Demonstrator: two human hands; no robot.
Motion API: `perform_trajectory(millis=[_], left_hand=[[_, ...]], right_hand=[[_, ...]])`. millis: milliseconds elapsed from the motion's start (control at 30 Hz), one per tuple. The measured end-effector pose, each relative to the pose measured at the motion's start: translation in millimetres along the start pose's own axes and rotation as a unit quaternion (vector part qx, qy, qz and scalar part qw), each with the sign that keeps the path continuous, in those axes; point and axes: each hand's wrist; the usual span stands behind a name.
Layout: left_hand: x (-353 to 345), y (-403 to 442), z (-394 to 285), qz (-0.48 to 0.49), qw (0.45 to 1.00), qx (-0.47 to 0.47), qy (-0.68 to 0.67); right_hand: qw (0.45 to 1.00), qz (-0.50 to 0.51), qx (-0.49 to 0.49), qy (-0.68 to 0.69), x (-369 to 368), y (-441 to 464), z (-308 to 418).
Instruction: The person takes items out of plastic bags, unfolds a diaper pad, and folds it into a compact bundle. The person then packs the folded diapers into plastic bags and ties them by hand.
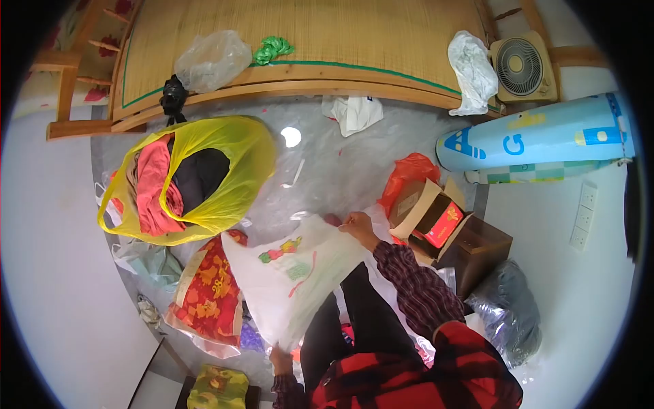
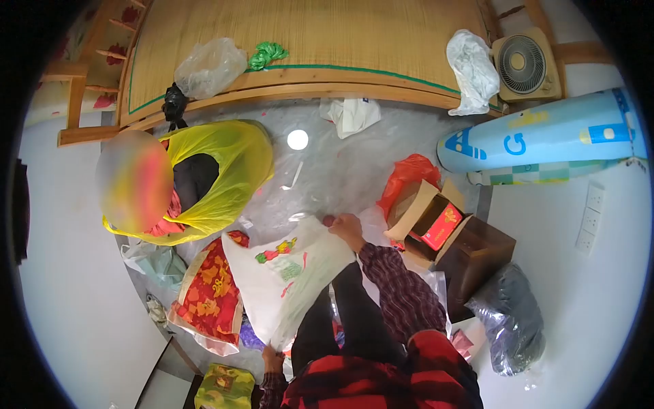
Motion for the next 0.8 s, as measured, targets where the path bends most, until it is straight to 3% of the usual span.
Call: perform_trajectory(millis=[33, 67, 100, 133, 167, 200, 267, 333, 467, 600, 633, 733, 800], left_hand=[[-8.0, -4.7, 26.9, -0.005, 0.996, -0.018, 0.082], [-26.9, -9.2, 79.0, -0.014, 0.986, -0.033, 0.162], [-20.8, -25.3, 89.8, 0.008, 0.989, -0.03, 0.144], [-14.5, -41.5, 100.4, 0.031, 0.991, -0.026, 0.127], [2.1, -62.5, 87.0, 0.115, 0.989, 0.085, 0.03], [-16.7, -77.5, 120.5, 0.063, 0.992, 0.092, 0.054], [-11.2, -109.5, 105.0, 0.074, 0.987, 0.138, 0.033], [-12.9, -107.8, 77.2, 0.081, 0.975, 0.204, -0.019], [-22.3, -108.4, 5.8, 0.088, 0.936, 0.318, -0.126], [-34.4, -125.1, -51.5, 0.108, 0.896, 0.401, -0.159], [-36.3, -127.0, -61.5, 0.114, 0.887, 0.417, -0.164], [-39.2, -137.5, -84.1, 0.129, 0.867, 0.452, -0.164], [-38.8, -145.7, -93.2, 0.133, 0.859, 0.467, -0.163]], right_hand=[[1.0, 0.0, 0.002, -0.001, -4.8, 9.8, -14.5], [0.997, -0.064, -0.033, 0.002, -8.7, 24.9, -33.0], [0.99, -0.125, -0.067, 0.007, -6.7, 40.1, -42.9], [0.992, -0.12, -0.048, -0.006, 10.8, 49.4, -39.2], [0.991, -0.122, -0.063, -0.01, 19.5, 66.9, -53.8], [0.98, -0.033, -0.196, 0.032, 49.1, 73.1, -12.5], [0.981, -0.135, -0.099, -0.096, 52.2, 119.5, -46.8], [0.965, -0.167, -0.126, -0.157, 68.4, 161.4, -21.3], [0.953, -0.219, -0.13, -0.164, 73.4, 283.5, -36.9], [0.95, -0.216, -0.132, -0.181, 91.7, 373.8, -40.2], [0.945, -0.18, -0.18, -0.205, 96.1, 393.4, -46.4], [0.934, -0.21, -0.158, -0.24, 96.6, 409.4, -72.2], [0.971, -0.124, -0.031, -0.2, 102.2, 399.2, -80.2]])
Point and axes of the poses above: each hand's wrist, its own y-axis towards the middle knuckle, its own x-axis out of the back of the hand, z = x × y, and after that the axes turned 3 degrees about y, right-handed
